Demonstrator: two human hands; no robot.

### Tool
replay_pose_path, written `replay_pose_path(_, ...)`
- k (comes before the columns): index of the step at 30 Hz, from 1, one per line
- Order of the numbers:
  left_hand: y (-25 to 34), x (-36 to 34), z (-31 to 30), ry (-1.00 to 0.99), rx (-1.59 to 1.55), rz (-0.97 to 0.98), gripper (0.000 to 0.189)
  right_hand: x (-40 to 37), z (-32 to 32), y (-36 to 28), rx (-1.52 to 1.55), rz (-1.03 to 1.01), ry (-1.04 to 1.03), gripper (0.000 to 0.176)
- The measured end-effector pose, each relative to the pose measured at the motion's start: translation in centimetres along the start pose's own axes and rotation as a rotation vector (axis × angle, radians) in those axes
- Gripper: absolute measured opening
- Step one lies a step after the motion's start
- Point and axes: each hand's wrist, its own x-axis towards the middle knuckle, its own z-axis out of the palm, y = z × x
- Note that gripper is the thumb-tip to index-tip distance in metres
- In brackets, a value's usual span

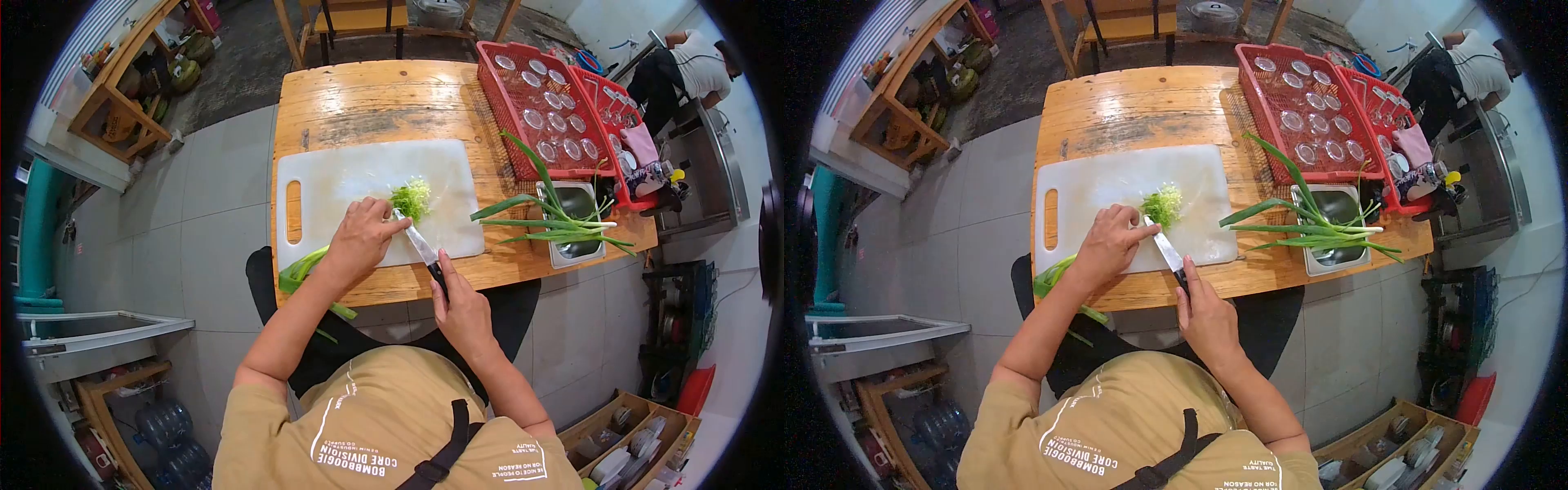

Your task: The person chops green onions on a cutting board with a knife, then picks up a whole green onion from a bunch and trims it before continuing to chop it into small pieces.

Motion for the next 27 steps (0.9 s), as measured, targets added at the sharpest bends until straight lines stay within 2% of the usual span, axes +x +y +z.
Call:
replay_pose_path(3,-0.4,0.3,0.2,-0.022,0.044,-0.065,0.040,-0.1,-0.8,-0.3,0.043,0.039,-0.030,0.061)
replay_pose_path(7,-0.4,0.7,0.3,0.075,0.062,-0.086,0.031,-0.6,-1.1,0.3,0.126,0.009,0.033,0.054)
replay_pose_path(9,-0.5,0.7,0.5,0.126,0.063,-0.084,0.027,-0.7,-2.3,0.0,0.309,0.224,-0.115,0.043)
replay_pose_path(15,-0.6,0.6,0.8,0.186,-0.034,-0.038,0.019,-0.6,-2.8,0.1,0.531,0.394,-0.168,0.032)
replay_pose_path(18,-0.3,0.7,0.5,0.133,-0.047,-0.089,0.021,-0.5,-2.6,0.3,0.544,0.428,-0.227,0.031)
replay_pose_path(24,0.5,1.0,0.1,0.208,-0.035,-0.055,0.021,-0.2,-1.7,0.4,0.571,0.422,-0.188,0.030)
replay_pose_path(25,0.6,0.9,0.0,0.185,-0.063,-0.104,0.022,-0.3,-1.3,0.5,0.572,0.422,-0.190,0.030)
replay_pose_path(27,0.6,0.5,0.1,0.157,-0.093,-0.155,0.023,-0.6,-0.4,1.0,0.553,0.326,-0.100,0.028)
